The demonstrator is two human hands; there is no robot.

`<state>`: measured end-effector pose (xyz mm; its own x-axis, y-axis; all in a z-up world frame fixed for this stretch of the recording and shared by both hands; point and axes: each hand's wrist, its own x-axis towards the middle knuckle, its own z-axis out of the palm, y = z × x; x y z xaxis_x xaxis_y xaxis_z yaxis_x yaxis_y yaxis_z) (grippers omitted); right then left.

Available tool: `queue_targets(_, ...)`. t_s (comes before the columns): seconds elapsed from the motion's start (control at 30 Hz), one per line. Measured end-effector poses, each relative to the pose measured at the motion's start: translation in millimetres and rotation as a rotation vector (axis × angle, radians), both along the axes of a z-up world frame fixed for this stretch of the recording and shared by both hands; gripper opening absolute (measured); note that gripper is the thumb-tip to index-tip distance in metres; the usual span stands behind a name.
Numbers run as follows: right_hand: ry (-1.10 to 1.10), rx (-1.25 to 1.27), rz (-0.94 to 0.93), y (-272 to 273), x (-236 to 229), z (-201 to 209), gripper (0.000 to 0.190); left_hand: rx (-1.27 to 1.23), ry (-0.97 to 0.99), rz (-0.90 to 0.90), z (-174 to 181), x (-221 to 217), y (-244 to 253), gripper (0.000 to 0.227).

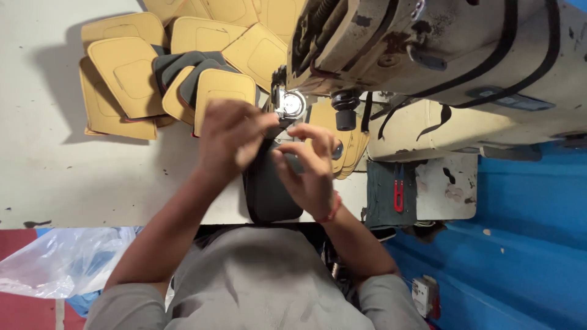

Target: The person removes black foam pieces from a plastic bag and stacks them on a table. They then pick up yellow car mat pieces and place them under a sewing machine needle, aligning them with the black foam pieces. The person repeatedly adjusts the mats and operates the sewing machine to stitch the materials together.

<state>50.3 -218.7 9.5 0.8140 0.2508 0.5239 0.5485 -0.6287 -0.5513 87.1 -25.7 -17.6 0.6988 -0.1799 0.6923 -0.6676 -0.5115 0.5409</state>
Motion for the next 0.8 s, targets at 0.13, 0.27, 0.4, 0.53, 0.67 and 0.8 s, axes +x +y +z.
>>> queue_targets(0.13,0.148,0.01,-0.087,-61,7,-39,0.014,-0.111,0.239,0.203,-22,21,21,0.02)
queue_targets(0.27,0.345,-0.148,-0.077,-113,12,-66,0.031,-0.219,0.237,0.29,-12,4,34,0.025)
queue_targets(0.4,0.472,-0.072,-0.087,-130,14,-85,0.029,-0.482,0.276,0.339,-37,-49,19,0.01)
queue_targets(0.53,0.5,-0.221,-0.146,-122,33,-76,0.022,-0.751,0.525,0.244,-75,-92,0,0.015)
queue_targets(0.67,0.362,-0.553,-0.115,-100,34,-54,0.024,-0.926,0.795,0.045,-83,-102,2,0.018)
queue_targets(0.8,0.235,-0.714,-0.163,-75,24,-56,0.033,-0.942,0.923,-0.002,-96,-107,7,0.016)
